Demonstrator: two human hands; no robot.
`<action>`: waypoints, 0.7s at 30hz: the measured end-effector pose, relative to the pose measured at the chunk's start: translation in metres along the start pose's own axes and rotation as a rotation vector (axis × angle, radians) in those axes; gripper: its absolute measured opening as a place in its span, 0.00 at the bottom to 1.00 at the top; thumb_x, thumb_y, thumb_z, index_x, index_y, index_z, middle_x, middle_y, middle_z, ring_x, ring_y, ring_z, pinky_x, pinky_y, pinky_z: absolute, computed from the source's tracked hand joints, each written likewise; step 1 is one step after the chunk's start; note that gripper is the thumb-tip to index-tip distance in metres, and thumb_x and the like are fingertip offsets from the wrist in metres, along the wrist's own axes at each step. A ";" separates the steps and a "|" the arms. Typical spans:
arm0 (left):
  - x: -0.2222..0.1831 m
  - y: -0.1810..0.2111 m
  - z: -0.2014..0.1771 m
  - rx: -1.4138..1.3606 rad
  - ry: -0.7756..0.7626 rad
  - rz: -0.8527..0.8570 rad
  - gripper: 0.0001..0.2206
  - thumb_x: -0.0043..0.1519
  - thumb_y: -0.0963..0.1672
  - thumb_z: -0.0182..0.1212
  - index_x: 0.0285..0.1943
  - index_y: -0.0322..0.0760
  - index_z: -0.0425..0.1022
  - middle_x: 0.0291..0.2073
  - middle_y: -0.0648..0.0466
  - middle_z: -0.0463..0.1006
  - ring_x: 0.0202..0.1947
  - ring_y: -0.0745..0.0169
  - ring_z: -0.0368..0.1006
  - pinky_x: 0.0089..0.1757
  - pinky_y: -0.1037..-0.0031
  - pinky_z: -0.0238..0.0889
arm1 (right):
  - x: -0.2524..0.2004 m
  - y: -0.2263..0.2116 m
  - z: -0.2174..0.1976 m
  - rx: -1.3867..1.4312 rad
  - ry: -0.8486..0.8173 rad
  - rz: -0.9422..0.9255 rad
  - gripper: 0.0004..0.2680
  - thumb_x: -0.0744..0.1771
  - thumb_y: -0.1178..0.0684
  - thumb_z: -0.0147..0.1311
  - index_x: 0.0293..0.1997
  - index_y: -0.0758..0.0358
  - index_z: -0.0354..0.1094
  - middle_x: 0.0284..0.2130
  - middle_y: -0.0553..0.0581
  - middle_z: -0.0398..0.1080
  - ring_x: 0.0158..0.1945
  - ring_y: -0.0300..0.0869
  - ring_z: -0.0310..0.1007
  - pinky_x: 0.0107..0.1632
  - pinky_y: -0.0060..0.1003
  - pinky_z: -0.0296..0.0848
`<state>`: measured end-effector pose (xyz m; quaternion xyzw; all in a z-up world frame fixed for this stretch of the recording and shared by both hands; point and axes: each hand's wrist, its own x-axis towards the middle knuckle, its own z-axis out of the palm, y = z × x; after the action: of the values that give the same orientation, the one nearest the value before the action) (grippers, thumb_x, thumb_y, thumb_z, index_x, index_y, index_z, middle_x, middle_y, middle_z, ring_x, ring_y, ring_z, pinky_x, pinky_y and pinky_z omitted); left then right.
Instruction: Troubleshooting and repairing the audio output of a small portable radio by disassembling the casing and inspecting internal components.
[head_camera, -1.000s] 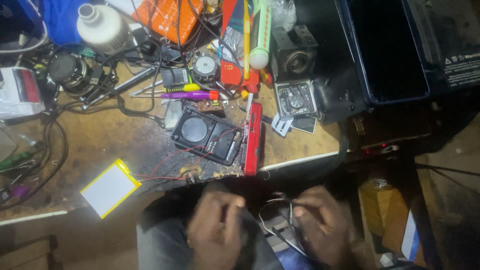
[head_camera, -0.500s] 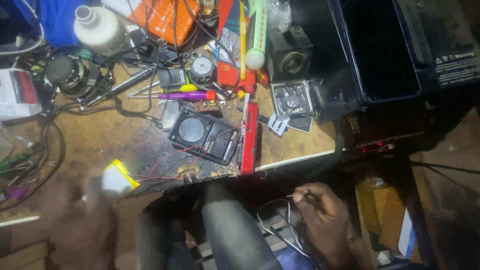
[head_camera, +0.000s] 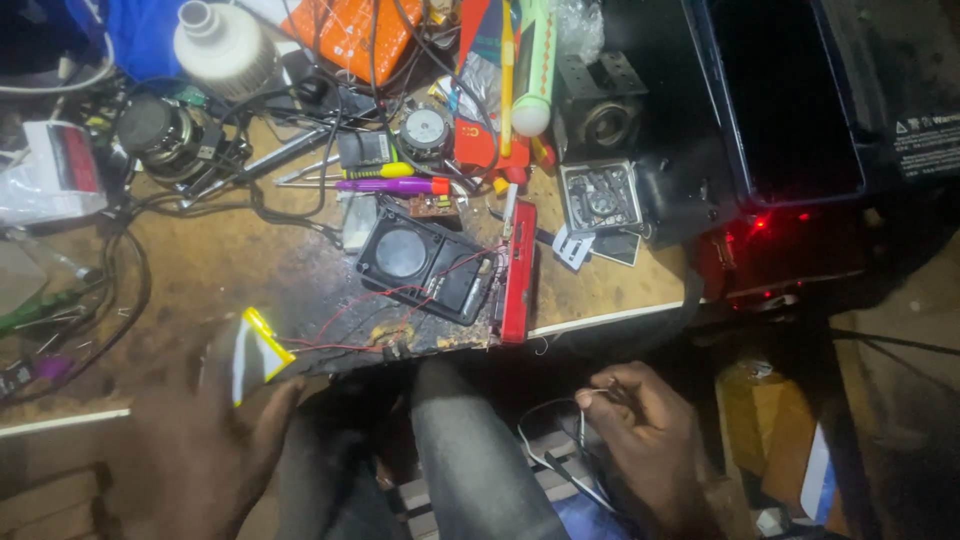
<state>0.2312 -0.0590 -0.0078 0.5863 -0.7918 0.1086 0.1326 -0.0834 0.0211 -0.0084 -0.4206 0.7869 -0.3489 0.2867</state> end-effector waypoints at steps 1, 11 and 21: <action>-0.005 -0.003 0.009 -0.065 -0.014 -0.022 0.28 0.47 0.51 0.59 0.55 0.36 0.66 0.48 0.47 0.69 0.47 0.43 0.66 0.48 0.59 0.58 | 0.000 -0.003 -0.001 -0.008 -0.017 0.034 0.03 0.55 0.56 0.58 0.25 0.59 0.69 0.20 0.47 0.69 0.23 0.32 0.65 0.28 0.24 0.62; 0.006 -0.026 0.021 -0.346 -0.212 0.046 0.30 0.42 0.47 0.61 0.56 0.41 0.62 0.48 0.49 0.66 0.46 0.48 0.63 0.43 0.61 0.57 | 0.002 0.000 -0.001 -0.047 -0.012 -0.038 0.04 0.55 0.55 0.58 0.27 0.57 0.71 0.23 0.46 0.72 0.26 0.31 0.69 0.29 0.24 0.65; 0.017 -0.037 0.022 -0.225 -0.229 0.076 0.20 0.42 0.49 0.62 0.43 0.45 0.68 0.48 0.46 0.66 0.44 0.44 0.63 0.42 0.58 0.58 | 0.005 0.010 -0.002 -0.054 -0.032 -0.146 0.04 0.55 0.55 0.58 0.27 0.57 0.70 0.22 0.47 0.71 0.24 0.32 0.69 0.26 0.24 0.67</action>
<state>0.2600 -0.0925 -0.0225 0.5459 -0.8305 -0.0432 0.1020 -0.0921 0.0215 -0.0154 -0.4901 0.7585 -0.3408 0.2615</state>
